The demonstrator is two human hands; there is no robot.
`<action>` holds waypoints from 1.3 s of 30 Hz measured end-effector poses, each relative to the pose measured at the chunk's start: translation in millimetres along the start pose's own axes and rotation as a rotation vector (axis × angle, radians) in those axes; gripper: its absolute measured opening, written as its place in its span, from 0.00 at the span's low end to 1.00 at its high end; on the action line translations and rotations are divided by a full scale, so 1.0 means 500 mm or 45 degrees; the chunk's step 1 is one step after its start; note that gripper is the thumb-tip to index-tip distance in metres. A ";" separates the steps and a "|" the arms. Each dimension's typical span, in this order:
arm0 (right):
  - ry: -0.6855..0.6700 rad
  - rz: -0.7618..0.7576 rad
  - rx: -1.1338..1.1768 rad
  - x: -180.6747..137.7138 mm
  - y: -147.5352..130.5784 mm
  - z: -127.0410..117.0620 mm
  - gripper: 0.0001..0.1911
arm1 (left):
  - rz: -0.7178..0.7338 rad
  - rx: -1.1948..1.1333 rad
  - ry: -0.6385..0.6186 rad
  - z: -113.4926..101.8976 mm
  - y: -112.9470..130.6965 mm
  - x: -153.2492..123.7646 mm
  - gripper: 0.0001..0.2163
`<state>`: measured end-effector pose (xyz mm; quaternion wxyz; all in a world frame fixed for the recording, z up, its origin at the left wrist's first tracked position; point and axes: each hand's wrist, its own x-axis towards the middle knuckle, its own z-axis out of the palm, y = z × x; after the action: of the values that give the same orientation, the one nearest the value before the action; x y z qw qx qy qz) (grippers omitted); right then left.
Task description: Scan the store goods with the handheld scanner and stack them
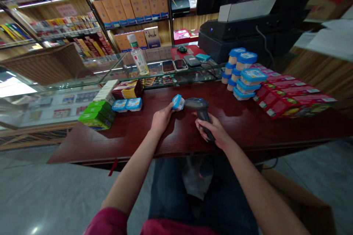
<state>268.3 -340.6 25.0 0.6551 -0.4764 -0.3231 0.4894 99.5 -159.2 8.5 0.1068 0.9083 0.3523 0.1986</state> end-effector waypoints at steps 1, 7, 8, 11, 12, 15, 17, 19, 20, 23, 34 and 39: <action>-0.009 -0.005 0.001 0.000 0.001 -0.001 0.24 | 0.001 0.013 -0.003 0.000 0.002 -0.001 0.20; 0.009 0.012 0.008 -0.001 0.003 -0.004 0.28 | 0.085 0.066 0.098 0.001 -0.005 -0.006 0.19; 0.021 0.020 0.008 -0.001 0.002 -0.004 0.29 | 0.123 0.091 0.122 0.002 -0.007 -0.006 0.19; 0.043 0.031 0.000 0.001 0.001 0.000 0.30 | 0.232 0.203 0.142 0.004 -0.010 -0.004 0.17; 0.051 0.031 -0.005 0.001 0.000 0.002 0.30 | 0.270 0.237 0.133 0.005 -0.009 -0.004 0.16; 0.090 0.014 -0.018 0.002 0.001 0.006 0.30 | 0.355 0.292 0.141 0.004 -0.004 -0.009 0.15; 0.119 -0.001 -0.015 0.001 0.002 0.006 0.30 | 0.341 0.276 0.213 -0.004 -0.004 -0.019 0.15; 0.134 -0.009 -0.008 0.002 0.001 0.007 0.30 | 0.265 0.240 0.306 -0.022 -0.013 -0.035 0.14; 0.134 -0.007 -0.003 0.003 0.001 0.008 0.30 | 0.210 0.226 0.343 -0.035 -0.022 -0.044 0.14; 0.106 0.007 0.012 0.012 -0.002 0.024 0.30 | -0.016 0.253 0.405 -0.095 -0.064 -0.068 0.15; 0.011 -0.002 -0.077 0.028 0.022 0.102 0.29 | -0.633 0.665 0.259 -0.286 -0.203 -0.050 0.18; 0.017 0.011 -0.035 0.030 0.025 0.093 0.29 | -0.686 0.732 0.261 -0.256 -0.208 -0.025 0.17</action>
<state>227.6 -311.1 28.4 0.6486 -0.4899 -0.3232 0.4847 -26.5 -85.1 85.3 -0.1391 0.7519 0.6276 0.1464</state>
